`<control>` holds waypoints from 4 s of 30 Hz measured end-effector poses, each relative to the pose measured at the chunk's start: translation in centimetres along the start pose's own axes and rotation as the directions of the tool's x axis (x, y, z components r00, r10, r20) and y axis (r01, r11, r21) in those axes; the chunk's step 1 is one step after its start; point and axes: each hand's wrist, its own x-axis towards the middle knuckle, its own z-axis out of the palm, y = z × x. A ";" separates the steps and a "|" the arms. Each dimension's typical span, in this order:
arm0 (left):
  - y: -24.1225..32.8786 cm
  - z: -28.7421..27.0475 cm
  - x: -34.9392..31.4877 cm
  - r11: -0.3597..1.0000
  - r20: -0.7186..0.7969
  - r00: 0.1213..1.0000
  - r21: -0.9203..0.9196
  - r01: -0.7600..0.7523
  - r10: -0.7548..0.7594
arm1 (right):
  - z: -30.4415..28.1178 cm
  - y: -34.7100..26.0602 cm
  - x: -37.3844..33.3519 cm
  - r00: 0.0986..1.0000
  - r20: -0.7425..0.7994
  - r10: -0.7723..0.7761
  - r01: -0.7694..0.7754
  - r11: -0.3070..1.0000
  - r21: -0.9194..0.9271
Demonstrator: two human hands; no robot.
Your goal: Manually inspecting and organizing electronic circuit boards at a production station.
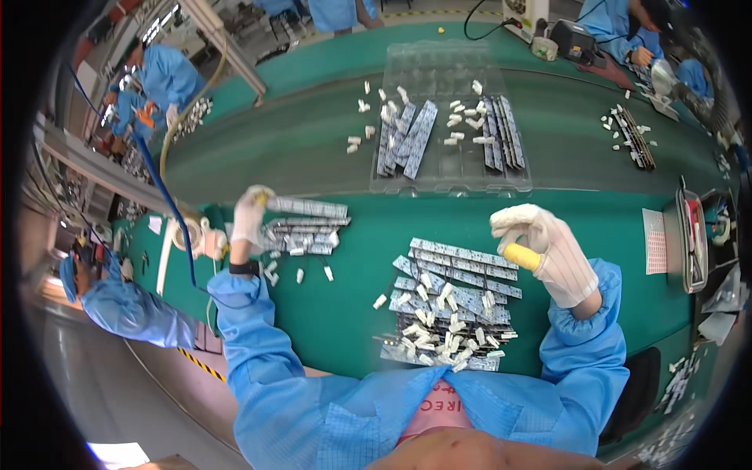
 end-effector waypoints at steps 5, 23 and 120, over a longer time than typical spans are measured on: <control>3.9 2.3 -1.2 0.892 0.005 0.998 0.448 -0.055 0.059 | -0.3 0.4 -0.3 0.997 0.072 -0.022 0.027 0.997 -0.067; 0.7 4.6 -3.2 0.879 -0.175 0.979 0.476 -0.005 0.100 | 0.1 -0.1 -0.3 0.973 0.121 0.198 -0.209 0.974 0.088; 32.1 18.4 -2.1 0.582 0.393 0.430 -0.534 -0.613 0.813 | 3.7 -5.0 5.3 0.904 -0.021 -0.426 0.192 0.362 0.912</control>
